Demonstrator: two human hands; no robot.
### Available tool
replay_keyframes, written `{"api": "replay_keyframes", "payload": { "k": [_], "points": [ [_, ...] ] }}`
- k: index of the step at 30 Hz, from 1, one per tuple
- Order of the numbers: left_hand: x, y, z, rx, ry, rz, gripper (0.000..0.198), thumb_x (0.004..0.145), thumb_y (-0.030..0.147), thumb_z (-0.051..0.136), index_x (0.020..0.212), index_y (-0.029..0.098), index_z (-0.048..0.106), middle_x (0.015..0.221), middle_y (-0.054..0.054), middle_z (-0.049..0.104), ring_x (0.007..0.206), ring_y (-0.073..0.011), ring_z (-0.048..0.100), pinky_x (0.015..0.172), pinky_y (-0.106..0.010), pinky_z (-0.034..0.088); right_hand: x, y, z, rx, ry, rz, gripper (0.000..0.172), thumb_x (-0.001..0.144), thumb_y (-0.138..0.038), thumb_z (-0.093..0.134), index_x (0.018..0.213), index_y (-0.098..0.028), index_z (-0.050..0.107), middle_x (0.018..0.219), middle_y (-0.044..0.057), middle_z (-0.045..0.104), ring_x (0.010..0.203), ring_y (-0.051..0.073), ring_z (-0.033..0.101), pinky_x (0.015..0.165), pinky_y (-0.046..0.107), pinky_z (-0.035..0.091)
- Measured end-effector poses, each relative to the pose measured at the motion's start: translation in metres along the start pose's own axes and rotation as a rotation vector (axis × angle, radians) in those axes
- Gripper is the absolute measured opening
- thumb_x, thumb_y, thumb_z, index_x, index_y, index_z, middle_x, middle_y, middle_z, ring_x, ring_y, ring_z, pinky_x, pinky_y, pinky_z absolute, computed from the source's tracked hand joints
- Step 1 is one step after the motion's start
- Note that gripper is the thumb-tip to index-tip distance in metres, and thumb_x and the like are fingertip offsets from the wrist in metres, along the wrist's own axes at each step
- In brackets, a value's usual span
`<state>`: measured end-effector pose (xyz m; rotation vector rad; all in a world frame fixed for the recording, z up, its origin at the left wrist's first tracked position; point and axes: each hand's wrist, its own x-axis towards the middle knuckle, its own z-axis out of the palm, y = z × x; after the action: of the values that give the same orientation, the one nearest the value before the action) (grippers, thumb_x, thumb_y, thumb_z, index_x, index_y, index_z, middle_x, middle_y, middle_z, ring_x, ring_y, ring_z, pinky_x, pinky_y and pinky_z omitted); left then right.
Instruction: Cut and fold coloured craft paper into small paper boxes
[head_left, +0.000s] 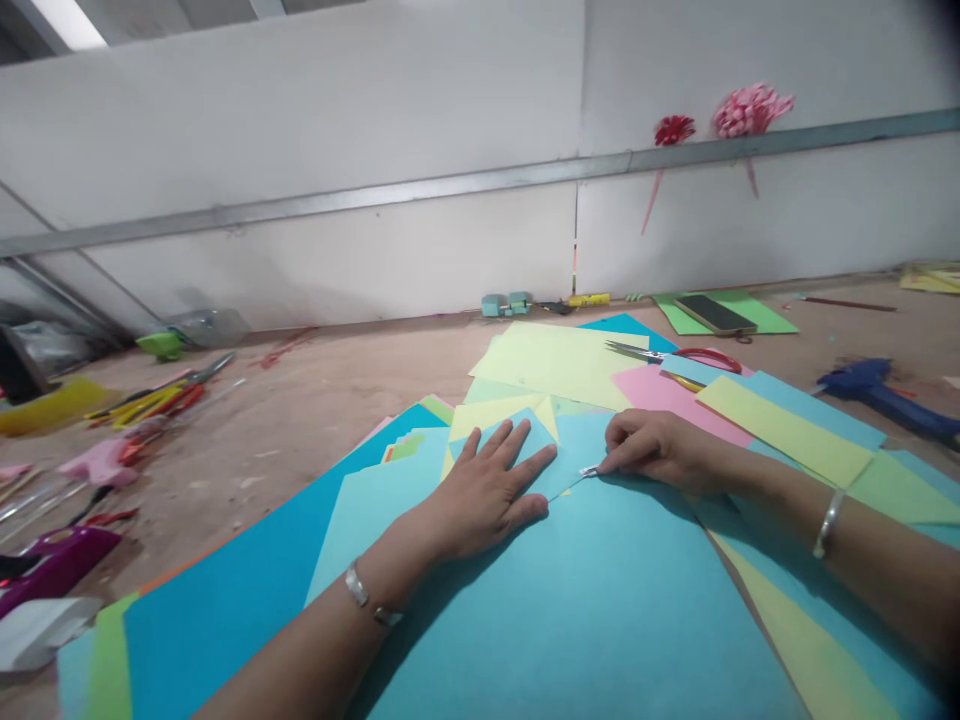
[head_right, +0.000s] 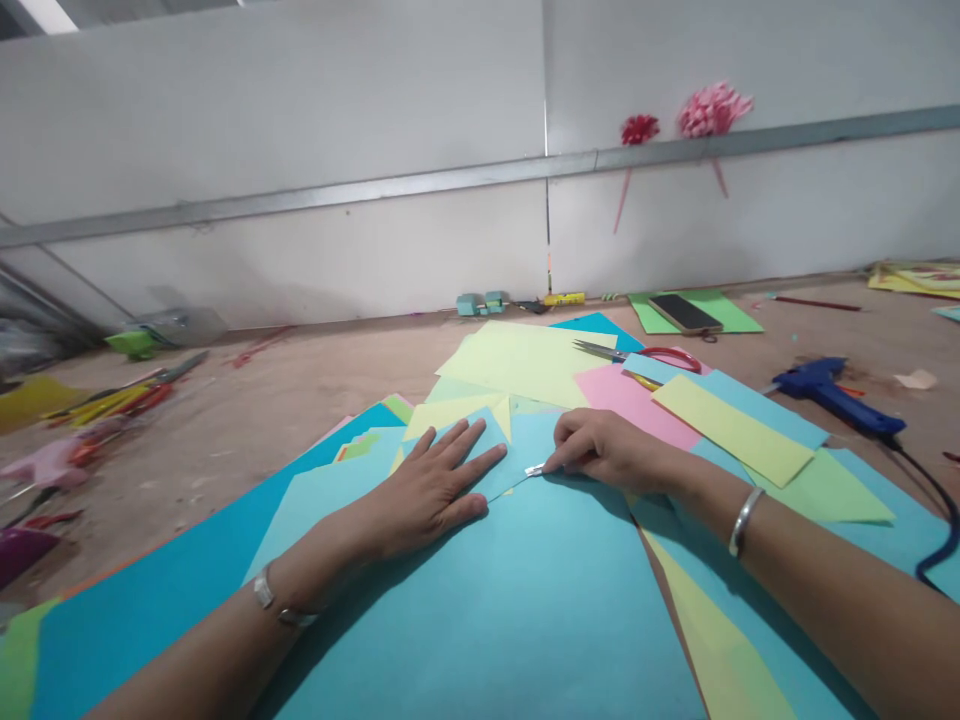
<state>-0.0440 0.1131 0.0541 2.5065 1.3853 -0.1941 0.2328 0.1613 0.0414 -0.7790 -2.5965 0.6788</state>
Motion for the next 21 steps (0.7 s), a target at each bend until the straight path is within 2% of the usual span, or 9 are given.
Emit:
{"api": "replay_keyframes", "payload": {
  "k": [7, 12, 15, 21],
  "points": [
    [0.001, -0.003, 0.004, -0.008, 0.023, 0.044, 0.06, 0.096, 0.06, 0.028, 0.151, 0.036, 0.022, 0.161, -0.008, 0.001, 0.148, -0.035, 0.002, 0.113, -0.065, 0.004, 0.0, -0.006, -0.001, 0.067, -0.054, 0.011, 0.028, 0.095, -0.035, 0.051, 0.103, -0.025, 0.076, 0.089, 0.005, 0.062, 0.073, 0.012, 0.059, 0.066, 0.024, 0.048],
    [-0.001, 0.0, 0.001, 0.005, -0.002, -0.004, 0.06, 0.096, 0.059, 0.031, 0.151, 0.035, 0.023, 0.161, -0.009, 0.004, 0.147, -0.0363, 0.003, 0.112, -0.067, 0.004, -0.003, -0.006, -0.005, 0.054, -0.074, -0.075, 0.027, 0.094, -0.033, 0.052, 0.098, -0.029, 0.078, 0.083, 0.003, 0.062, 0.068, 0.013, 0.058, 0.062, 0.024, 0.046],
    [-0.001, -0.002, 0.002, -0.007, 0.014, 0.067, 0.062, 0.095, 0.062, 0.027, 0.152, 0.038, 0.019, 0.162, -0.008, 0.001, 0.148, -0.0348, 0.0, 0.112, -0.067, 0.004, -0.003, -0.003, 0.0, 0.059, -0.102, -0.057, 0.026, 0.094, -0.029, 0.052, 0.097, -0.03, 0.077, 0.083, 0.003, 0.062, 0.067, 0.012, 0.057, 0.059, 0.023, 0.044],
    [-0.001, -0.002, 0.001, -0.011, -0.013, 0.01, 0.063, 0.095, 0.063, 0.025, 0.152, 0.036, 0.019, 0.162, -0.009, -0.001, 0.148, -0.0346, -0.002, 0.112, -0.067, 0.002, 0.002, -0.02, 0.013, 0.01, -0.125, -0.086, 0.028, 0.095, -0.027, 0.05, 0.105, -0.027, 0.075, 0.085, 0.004, 0.06, 0.07, 0.012, 0.057, 0.063, 0.023, 0.044]
  ]
}}
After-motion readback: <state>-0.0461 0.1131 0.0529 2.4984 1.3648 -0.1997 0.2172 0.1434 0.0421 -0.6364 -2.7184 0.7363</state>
